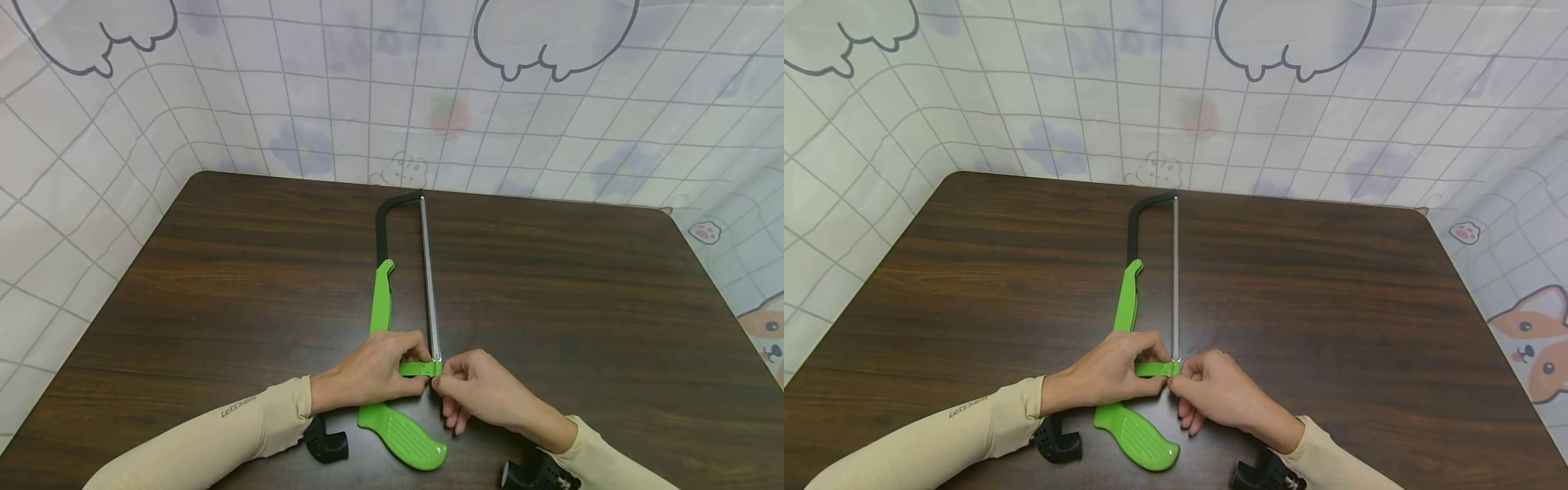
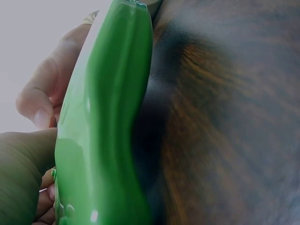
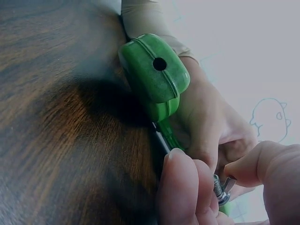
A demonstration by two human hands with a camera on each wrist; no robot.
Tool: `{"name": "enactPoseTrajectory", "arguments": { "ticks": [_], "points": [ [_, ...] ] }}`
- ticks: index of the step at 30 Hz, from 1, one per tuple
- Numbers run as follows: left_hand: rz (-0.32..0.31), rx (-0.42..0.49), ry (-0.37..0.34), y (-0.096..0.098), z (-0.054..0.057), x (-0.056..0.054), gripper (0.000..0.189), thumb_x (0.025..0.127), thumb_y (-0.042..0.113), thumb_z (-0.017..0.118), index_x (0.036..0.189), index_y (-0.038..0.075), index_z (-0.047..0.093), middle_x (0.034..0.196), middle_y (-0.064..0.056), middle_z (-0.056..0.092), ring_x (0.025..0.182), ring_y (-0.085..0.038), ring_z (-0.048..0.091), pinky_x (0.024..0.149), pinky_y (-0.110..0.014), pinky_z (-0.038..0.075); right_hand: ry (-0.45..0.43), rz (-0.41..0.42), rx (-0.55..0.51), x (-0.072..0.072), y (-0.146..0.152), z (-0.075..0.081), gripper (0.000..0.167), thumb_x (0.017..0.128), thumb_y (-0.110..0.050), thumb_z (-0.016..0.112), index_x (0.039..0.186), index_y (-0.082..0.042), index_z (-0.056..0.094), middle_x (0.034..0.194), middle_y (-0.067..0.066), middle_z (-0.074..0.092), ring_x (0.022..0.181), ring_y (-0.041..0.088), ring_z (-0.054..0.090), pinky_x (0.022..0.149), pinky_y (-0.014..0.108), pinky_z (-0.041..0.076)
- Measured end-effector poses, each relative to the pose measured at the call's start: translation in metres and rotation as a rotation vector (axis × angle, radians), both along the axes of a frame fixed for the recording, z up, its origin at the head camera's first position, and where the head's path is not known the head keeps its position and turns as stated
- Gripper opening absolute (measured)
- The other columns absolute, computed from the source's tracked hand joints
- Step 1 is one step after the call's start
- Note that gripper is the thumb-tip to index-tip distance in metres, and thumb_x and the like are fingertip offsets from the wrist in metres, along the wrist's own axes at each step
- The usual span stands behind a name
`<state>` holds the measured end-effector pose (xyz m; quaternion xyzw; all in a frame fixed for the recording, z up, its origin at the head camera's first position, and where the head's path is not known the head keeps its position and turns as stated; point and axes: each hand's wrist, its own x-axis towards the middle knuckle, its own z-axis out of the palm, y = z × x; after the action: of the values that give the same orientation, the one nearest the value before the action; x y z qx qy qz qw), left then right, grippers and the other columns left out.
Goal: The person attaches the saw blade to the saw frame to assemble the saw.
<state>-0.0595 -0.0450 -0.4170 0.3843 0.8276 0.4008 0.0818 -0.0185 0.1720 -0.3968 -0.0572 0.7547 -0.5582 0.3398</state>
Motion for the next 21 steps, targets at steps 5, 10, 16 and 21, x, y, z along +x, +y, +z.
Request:
{"name": "enactPoseTrajectory", "arguments": {
  "ticks": [5,10,16,21],
  "points": [
    [0.001,-0.003,0.001,-0.0002,0.0000,0.0001,0.015,0.086,0.015,0.078,0.097,0.017,0.068,0.087,0.005,0.072,0.072,0.002,0.052,0.066,-0.012,0.045,-0.035,-0.003,-0.027,0.0004,-0.0006,0.0002,0.020,0.097,-0.008,0.051,0.083,0.003,0.060,0.067,0.004,0.065,0.057,0.012,0.065,0.054,0.030,0.058],
    [0.000,-0.003,0.007,0.0000,-0.0001,0.0000,0.016,0.085,0.016,0.078,0.097,0.016,0.068,0.088,0.005,0.073,0.073,0.003,0.053,0.066,-0.012,0.046,-0.056,0.001,-0.041,0.0007,-0.0003,0.0005,0.021,0.097,-0.008,0.048,0.084,0.003,0.061,0.068,0.004,0.066,0.057,0.011,0.066,0.055,0.028,0.058],
    [-0.002,-0.008,0.003,-0.0004,0.0000,0.0002,0.016,0.085,0.016,0.078,0.097,0.017,0.068,0.086,0.006,0.071,0.070,0.003,0.050,0.064,-0.013,0.044,-0.060,0.021,-0.061,0.0007,0.0005,-0.0001,0.024,0.098,-0.009,0.046,0.086,0.004,0.062,0.070,0.005,0.067,0.058,0.011,0.068,0.056,0.028,0.059],
    [-0.007,-0.002,0.004,-0.0009,-0.0008,0.0005,0.016,0.086,0.015,0.077,0.098,0.017,0.068,0.086,0.006,0.071,0.070,0.003,0.049,0.063,-0.012,0.043,-0.068,0.025,-0.086,0.0010,0.0010,-0.0018,0.025,0.100,-0.010,0.045,0.092,0.006,0.063,0.072,0.005,0.067,0.061,0.011,0.069,0.057,0.027,0.059]
  ]
}}
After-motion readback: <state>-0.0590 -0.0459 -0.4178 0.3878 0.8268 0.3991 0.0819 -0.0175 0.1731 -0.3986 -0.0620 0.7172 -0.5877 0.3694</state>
